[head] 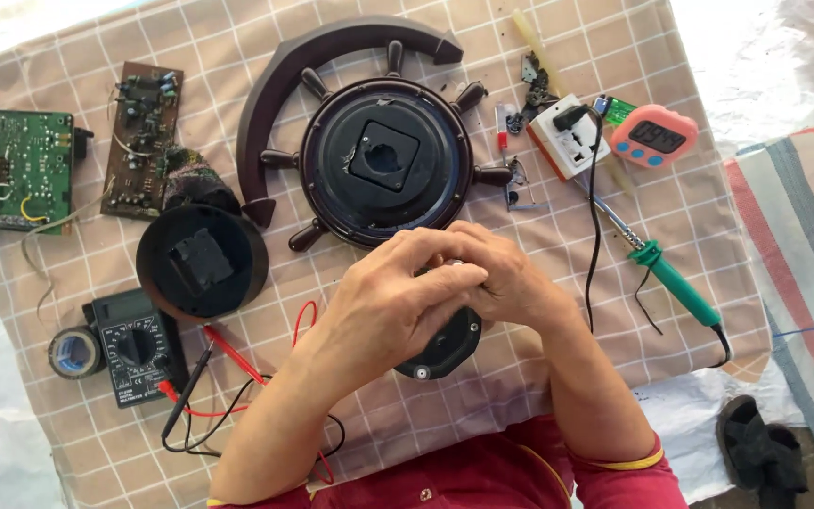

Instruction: Testing and inspecting the electrical components of a ship-wheel-style clock using a multimeter and screwdriver on a workbench.

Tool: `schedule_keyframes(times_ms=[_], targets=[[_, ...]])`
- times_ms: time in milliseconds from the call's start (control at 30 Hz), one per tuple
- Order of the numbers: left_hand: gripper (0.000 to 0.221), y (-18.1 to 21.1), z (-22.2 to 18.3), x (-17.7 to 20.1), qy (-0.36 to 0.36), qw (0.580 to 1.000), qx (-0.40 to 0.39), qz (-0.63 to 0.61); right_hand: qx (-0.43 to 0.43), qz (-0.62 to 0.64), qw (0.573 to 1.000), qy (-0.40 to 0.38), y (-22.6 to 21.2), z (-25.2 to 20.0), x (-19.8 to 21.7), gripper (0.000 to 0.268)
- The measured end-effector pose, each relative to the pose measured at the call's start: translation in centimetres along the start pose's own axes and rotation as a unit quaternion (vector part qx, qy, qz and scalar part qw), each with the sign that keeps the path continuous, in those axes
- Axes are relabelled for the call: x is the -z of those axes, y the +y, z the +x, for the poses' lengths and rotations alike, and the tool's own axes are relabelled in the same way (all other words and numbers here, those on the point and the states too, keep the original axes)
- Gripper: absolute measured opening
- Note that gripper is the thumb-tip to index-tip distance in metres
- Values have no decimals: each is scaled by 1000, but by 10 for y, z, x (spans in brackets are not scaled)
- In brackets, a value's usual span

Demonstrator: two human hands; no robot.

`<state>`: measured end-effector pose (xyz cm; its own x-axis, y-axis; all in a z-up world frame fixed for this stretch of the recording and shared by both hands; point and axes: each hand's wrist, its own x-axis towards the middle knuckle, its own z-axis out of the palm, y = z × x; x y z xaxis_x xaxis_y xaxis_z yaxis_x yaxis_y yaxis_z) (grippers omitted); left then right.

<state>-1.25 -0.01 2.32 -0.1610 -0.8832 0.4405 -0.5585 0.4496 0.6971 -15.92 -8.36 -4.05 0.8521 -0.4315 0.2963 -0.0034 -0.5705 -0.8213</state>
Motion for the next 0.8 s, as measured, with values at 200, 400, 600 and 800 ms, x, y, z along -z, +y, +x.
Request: schedule_keyframes(times_ms=[200,400,600,800], targets=[[25,-6,-5,-2,-19,999,-13,35,52,24,998,-35,-2,2,6,12],[26,-2,-1,-3,24,999,42,7,2,25,999,21,11,-5,-8,26],[20,-3,-4,-2,19,999,29,24,-3,57,998,-14,-7,4,3,21],[21,-2,-4,-4,18,999,38,7,-39,21,999,10,16,-11,-8,25]])
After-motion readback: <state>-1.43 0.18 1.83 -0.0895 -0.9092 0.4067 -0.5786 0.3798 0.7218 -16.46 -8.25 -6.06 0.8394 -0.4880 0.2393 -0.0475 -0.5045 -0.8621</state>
